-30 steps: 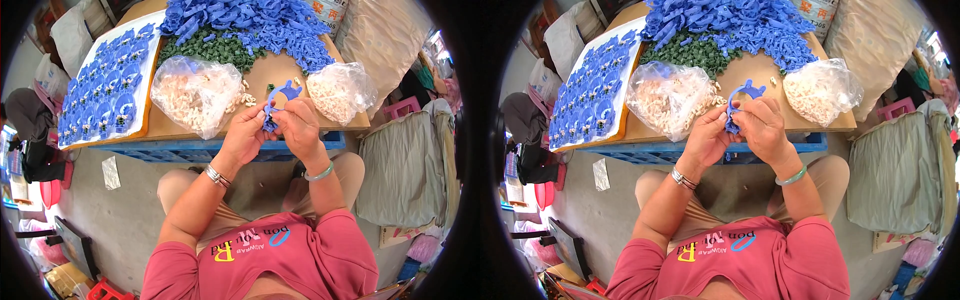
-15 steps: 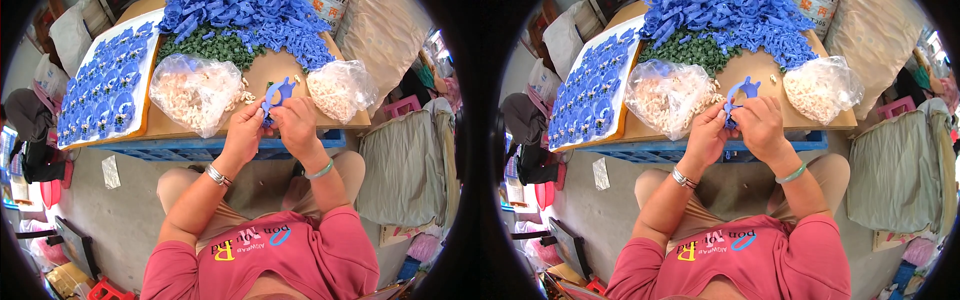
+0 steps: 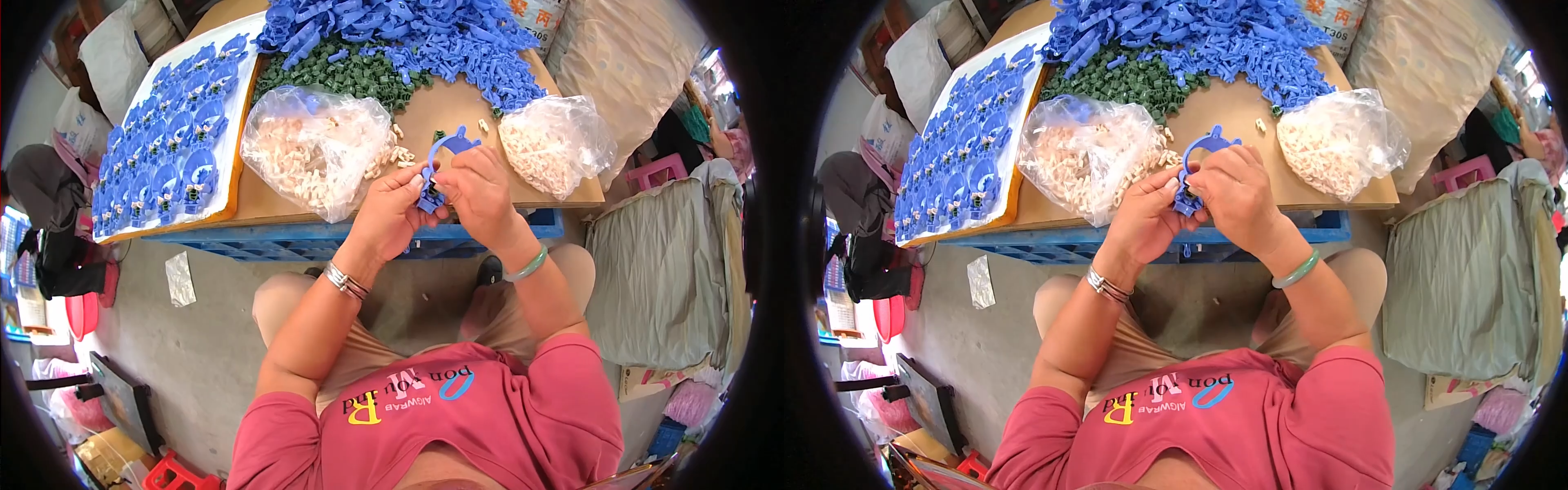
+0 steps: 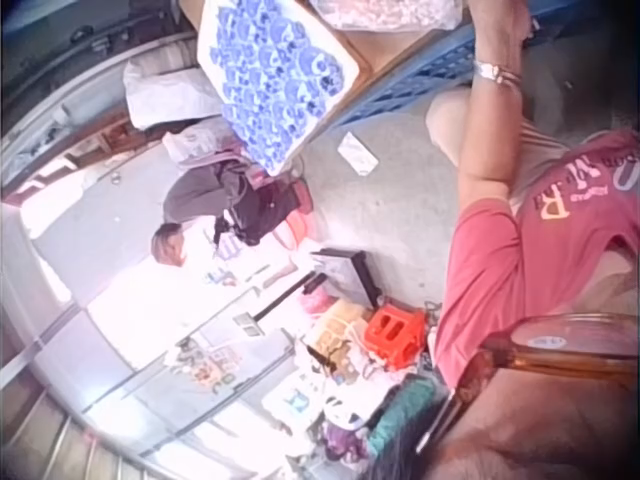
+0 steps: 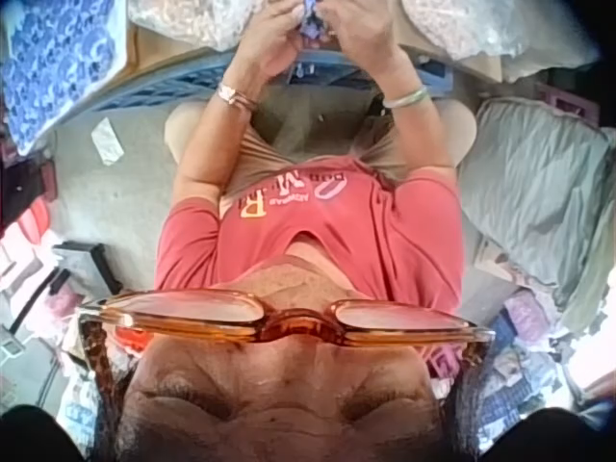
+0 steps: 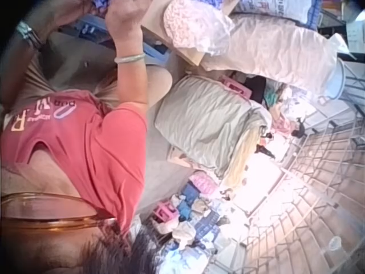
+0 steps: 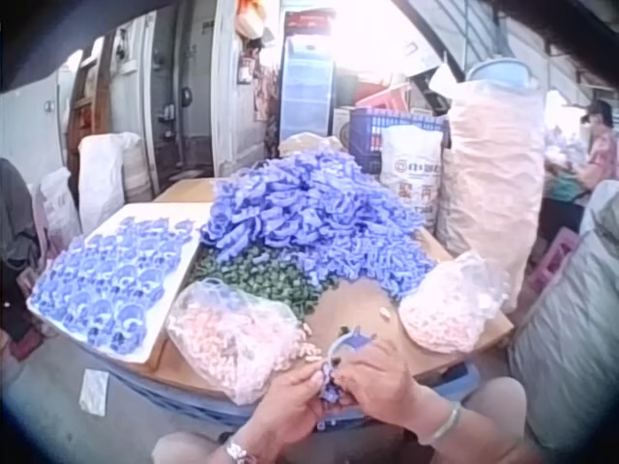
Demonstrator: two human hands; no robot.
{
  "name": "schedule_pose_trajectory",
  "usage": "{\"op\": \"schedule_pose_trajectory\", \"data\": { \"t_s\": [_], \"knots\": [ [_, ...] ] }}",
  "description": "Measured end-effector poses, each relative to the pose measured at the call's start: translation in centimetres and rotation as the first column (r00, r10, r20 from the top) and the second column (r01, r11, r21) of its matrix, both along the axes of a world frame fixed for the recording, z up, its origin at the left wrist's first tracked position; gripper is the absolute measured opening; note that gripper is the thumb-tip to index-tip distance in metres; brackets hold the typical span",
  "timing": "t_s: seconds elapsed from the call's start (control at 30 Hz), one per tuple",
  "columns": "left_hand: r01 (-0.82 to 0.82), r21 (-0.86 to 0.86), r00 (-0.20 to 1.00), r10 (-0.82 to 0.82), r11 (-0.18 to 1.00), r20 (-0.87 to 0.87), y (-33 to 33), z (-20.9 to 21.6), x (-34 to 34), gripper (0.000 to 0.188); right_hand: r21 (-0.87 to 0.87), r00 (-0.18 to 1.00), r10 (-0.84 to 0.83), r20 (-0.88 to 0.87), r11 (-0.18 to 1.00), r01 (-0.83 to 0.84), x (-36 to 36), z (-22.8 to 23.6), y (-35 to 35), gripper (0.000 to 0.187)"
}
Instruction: Assembling small plastic bear-shaped toy frames by adding various colorful components and accents.
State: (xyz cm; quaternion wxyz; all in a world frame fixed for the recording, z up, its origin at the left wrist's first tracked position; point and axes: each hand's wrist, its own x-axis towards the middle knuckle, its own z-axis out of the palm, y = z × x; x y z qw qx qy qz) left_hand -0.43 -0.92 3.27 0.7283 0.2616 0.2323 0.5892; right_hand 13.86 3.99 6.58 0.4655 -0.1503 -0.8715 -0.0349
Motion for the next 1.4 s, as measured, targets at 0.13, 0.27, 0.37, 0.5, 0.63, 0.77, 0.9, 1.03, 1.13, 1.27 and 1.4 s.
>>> {"op": "schedule_pose_trajectory", "data": {
  "t_s": [0.13,0.27,0.37,0.5,0.63,0.77,0.9,1.03,1.13,1.27,1.4],
  "knots": [
    [0.076,0.003,0.992,-0.076,0.997,0.096,0.1,-0.2,0.1,0.028,-0.138,0.995,-0.099,0.021,0.985,0.101,-0.1,1.2,-1.0,0.007],
    [0.133,0.001,0.982,-0.132,0.991,0.132,0.1,0.2,-0.2,0.028,-0.102,0.996,0.006,0.088,0.995,0.003,0.5,1.7,-0.9,0.013],
    [0.189,0.028,0.977,-0.191,0.982,0.092,0.2,0.3,-0.9,0.028,-0.008,0.987,-0.040,0.155,0.999,0.041,0.3,2.4,-1.5,0.012],
    [0.065,0.031,0.995,-0.062,0.997,-0.082,0.1,0.3,-0.8,0.028,0.000,0.983,-0.108,0.147,0.994,0.109,0.2,2.3,-1.6,0.013],
    [-0.015,0.044,0.985,0.023,0.999,-0.170,0.0,0.2,-0.4,0.028,-0.010,0.985,-0.099,0.138,0.995,0.102,0.1,1.6,-1.2,0.013],
    [-0.034,0.027,0.987,0.038,0.999,-0.153,0.1,-0.3,-0.3,0.029,0.030,0.984,-0.115,0.135,0.993,0.112,-0.2,0.8,-0.9,0.013],
    [-0.002,0.036,0.993,-0.002,0.999,0.118,0.1,0.1,-0.1,0.030,0.049,0.991,-0.117,0.070,0.992,0.114,-0.3,1.0,-0.7,0.015],
    [-0.015,0.145,0.963,-0.025,0.989,0.269,0.1,-0.2,0.0,0.031,0.045,0.985,-0.157,-0.071,0.986,0.160,0.0,0.7,-2.0,0.019],
    [-0.048,0.152,0.949,-0.002,0.987,0.315,-0.1,0.0,0.5,0.032,-0.093,0.967,-0.198,-0.160,0.978,0.185,-0.6,0.3,-3.0,0.016],
    [-0.054,0.208,0.950,-0.014,0.977,0.312,0.0,-0.6,0.4,0.038,-0.304,0.945,-0.215,-0.246,0.943,0.135,-1.5,0.5,-3.7,0.010],
    [-0.048,0.203,0.954,-0.016,0.978,0.301,-0.1,-0.8,0.0,0.038,-0.571,0.915,-0.234,-0.327,0.821,0.005,-2.3,0.8,-4.9,0.007]
  ]
}}
